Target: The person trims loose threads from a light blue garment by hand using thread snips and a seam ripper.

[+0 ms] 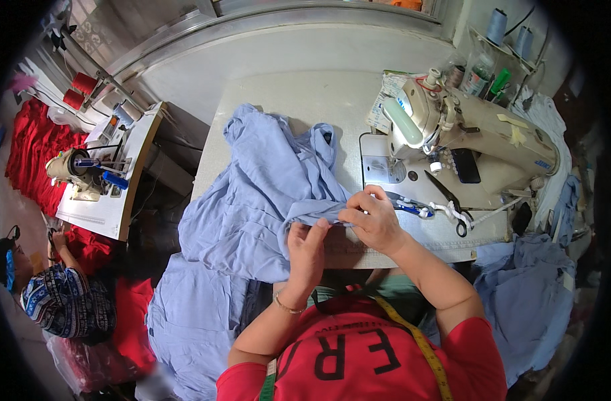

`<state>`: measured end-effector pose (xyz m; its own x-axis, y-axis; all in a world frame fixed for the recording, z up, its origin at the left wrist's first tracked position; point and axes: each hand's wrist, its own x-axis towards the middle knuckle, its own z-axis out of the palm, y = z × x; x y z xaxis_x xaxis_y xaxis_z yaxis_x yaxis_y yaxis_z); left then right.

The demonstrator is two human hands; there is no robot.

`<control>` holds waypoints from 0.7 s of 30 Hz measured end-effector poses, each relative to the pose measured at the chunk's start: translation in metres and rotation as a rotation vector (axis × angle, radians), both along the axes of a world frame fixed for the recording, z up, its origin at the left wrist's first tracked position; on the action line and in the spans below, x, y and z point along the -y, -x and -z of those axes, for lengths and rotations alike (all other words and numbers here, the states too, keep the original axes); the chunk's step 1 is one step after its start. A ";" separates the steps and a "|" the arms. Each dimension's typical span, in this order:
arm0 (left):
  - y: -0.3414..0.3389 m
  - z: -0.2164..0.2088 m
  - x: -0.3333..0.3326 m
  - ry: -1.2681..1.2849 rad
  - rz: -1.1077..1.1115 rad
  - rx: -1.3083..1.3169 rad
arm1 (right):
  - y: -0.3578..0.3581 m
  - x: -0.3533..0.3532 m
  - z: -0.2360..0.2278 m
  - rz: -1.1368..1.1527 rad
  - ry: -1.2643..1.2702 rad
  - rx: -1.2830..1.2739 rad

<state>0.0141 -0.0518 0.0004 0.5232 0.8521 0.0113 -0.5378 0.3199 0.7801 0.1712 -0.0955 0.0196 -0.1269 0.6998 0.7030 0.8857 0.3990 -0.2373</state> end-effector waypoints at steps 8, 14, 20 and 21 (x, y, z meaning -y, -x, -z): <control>0.000 0.005 -0.032 0.083 0.149 -0.028 | 0.000 -0.001 0.001 -0.021 -0.018 0.010; 0.001 0.001 -0.032 0.142 0.194 -0.074 | 0.002 -0.002 -0.019 -0.043 0.190 -0.307; 0.004 0.009 -0.034 0.078 0.241 -0.145 | 0.003 -0.018 -0.016 -0.009 0.466 -0.515; 0.004 0.007 -0.034 0.088 0.240 -0.124 | 0.003 -0.019 -0.016 0.003 0.534 -0.587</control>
